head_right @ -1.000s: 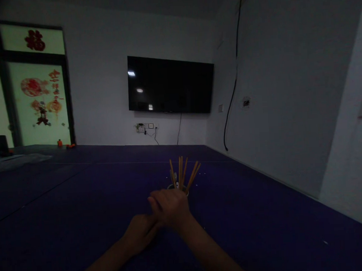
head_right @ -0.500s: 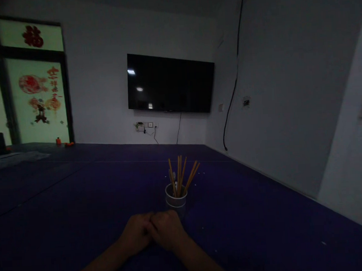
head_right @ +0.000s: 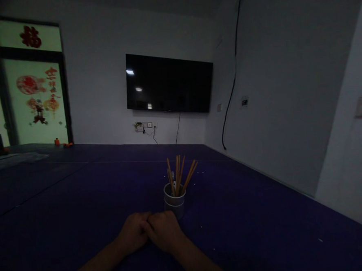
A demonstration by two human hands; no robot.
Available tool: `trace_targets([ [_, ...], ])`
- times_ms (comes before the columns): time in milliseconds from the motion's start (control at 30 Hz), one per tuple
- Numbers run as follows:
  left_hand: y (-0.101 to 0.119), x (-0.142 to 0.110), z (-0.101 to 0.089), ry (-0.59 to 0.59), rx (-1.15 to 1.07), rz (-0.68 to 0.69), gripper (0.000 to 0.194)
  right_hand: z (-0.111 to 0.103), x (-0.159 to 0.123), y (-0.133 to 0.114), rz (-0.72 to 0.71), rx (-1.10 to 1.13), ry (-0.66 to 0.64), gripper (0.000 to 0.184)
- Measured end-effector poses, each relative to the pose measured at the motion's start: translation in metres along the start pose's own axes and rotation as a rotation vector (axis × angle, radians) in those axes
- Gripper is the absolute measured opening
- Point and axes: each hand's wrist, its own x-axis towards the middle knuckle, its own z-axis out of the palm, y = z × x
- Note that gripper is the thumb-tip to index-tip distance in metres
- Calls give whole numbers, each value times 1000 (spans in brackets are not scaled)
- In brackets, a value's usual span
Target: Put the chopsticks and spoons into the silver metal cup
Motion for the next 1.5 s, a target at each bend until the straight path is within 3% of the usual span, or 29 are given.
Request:
trace_targets([
  [1500,-5,0,3,-16,-26,15,10,-6,0,-3,26,6,-83,48],
])
